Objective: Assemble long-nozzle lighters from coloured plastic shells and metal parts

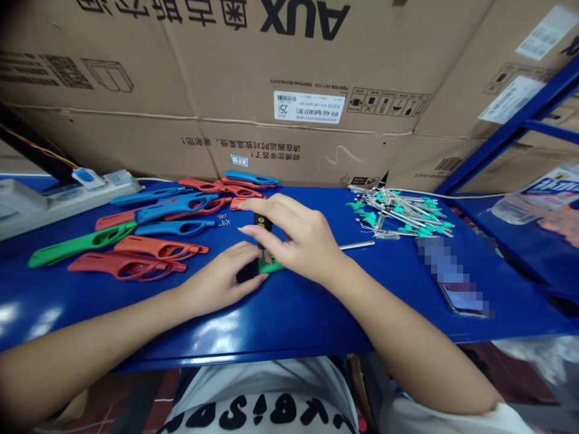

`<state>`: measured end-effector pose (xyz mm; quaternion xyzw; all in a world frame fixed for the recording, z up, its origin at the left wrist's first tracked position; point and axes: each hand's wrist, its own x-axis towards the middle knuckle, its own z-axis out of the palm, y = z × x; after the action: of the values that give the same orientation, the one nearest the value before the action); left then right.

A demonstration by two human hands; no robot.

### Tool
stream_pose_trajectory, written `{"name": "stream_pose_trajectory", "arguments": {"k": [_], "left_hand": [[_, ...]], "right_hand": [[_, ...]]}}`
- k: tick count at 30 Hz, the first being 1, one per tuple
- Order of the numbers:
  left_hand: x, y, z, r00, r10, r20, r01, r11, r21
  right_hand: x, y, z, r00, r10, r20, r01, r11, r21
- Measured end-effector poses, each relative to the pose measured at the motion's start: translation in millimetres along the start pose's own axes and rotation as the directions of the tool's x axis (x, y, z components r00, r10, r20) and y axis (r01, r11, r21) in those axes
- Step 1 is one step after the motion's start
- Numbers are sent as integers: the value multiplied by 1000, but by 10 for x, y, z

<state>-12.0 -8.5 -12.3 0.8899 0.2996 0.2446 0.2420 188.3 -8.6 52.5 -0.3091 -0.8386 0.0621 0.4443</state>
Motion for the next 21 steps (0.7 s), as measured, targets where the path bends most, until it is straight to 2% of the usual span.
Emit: {"name": "stream_pose_trajectory", "arguments": {"k": [3,5,8,10,12,14,18,21], "left_hand": [[2,6,-4,1000,-2,-3,2,1000,1],[2,9,-7,1000,-3,1,3,1000,5],[0,7,-7,1000,-6,4,6,1000,5],[-2,3,-3,1000,-4,-3,4,1000,3],[-2,1,2,1000,-1,-9,1,1000,1],[1,3,5,1000,-4,-9,4,1000,-1],[4,14,3,1000,-19,-8,19,1000,-9],[2,20,0,1000,-18,-12,17,1000,-10]], "right_hand": [[-1,31,-26,996,-46,-83,36,993,-117],[4,46,-51,998,2,-67,-5,999,-32],[20,52,-76,996,72,45,-78,987,141],[26,45,-79,998,65,26,-68,988,137],[23,33,-74,999,17,-33,-15,999,49],[14,20,-63,999,3,-38,-2,1000,18],[10,23,-35,988,129,79,-144,963,230],[23,49,-21,994,103,24,-106,970,218]]}}
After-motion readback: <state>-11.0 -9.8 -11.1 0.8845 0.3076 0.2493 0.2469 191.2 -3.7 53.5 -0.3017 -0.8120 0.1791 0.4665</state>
